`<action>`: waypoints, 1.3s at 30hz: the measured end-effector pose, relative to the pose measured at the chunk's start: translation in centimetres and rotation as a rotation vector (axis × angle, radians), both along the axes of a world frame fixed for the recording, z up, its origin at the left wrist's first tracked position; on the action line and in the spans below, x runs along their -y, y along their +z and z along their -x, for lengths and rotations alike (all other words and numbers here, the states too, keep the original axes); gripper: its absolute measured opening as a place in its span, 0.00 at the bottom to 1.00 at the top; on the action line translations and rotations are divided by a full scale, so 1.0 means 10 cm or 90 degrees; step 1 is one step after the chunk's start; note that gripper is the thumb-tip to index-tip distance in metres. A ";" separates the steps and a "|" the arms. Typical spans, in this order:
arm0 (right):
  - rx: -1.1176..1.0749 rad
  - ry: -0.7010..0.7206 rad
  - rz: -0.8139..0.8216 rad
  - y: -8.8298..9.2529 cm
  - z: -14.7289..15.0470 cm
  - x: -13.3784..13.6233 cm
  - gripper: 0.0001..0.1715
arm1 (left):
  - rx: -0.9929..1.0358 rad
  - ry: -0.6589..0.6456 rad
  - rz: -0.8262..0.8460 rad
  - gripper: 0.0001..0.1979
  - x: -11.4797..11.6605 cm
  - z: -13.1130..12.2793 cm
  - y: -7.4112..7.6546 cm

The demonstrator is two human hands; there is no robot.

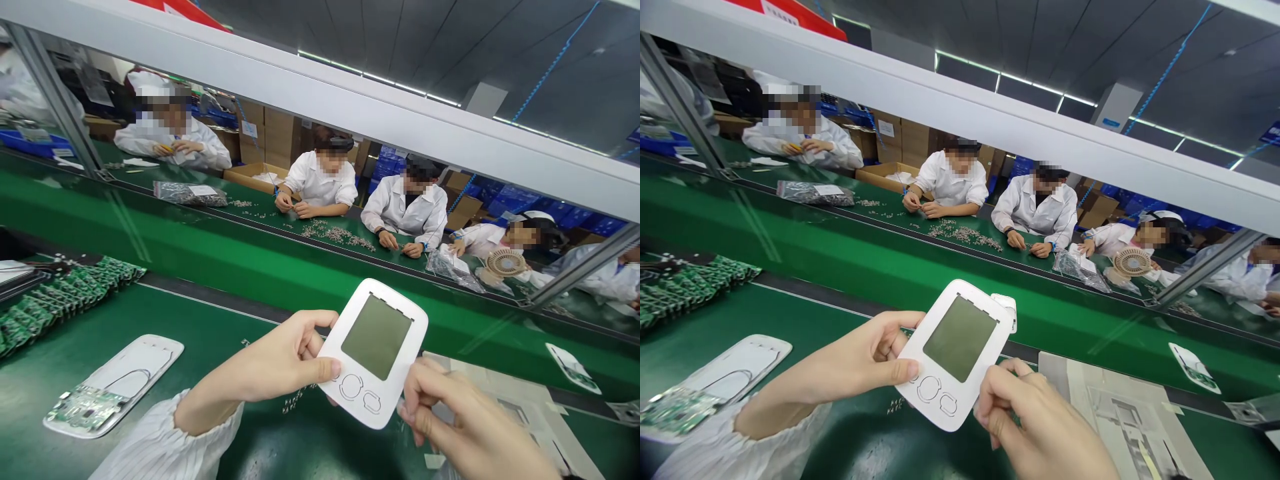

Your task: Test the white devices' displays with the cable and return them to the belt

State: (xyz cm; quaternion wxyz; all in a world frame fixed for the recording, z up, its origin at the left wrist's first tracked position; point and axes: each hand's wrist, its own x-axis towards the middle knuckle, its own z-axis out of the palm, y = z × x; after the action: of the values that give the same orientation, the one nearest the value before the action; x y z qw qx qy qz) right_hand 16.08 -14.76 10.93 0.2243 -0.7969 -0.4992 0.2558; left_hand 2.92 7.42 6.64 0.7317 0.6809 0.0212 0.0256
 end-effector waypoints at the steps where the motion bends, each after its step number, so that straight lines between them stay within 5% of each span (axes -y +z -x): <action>1: 0.010 0.008 0.013 0.00 0.00 -0.01 0.11 | -0.012 0.012 -0.022 0.30 -0.01 0.02 0.00; 13: -0.003 0.032 -0.022 -0.03 -0.03 -0.05 0.11 | -0.041 0.038 -0.122 0.42 0.00 0.13 0.08; 25: 0.063 0.037 0.021 0.09 0.05 -0.06 0.14 | -0.088 0.096 -0.208 0.37 0.01 0.22 0.14; 39: 0.202 0.129 -0.137 0.01 0.05 0.03 0.14 | -0.078 0.128 -0.238 0.37 0.07 0.29 0.19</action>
State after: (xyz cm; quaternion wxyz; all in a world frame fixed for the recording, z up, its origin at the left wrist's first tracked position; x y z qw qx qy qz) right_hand 15.62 -15.06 11.07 0.1994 -0.7443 -0.6304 0.0938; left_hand 0.02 6.74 8.49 0.5839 0.7993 0.1286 0.0607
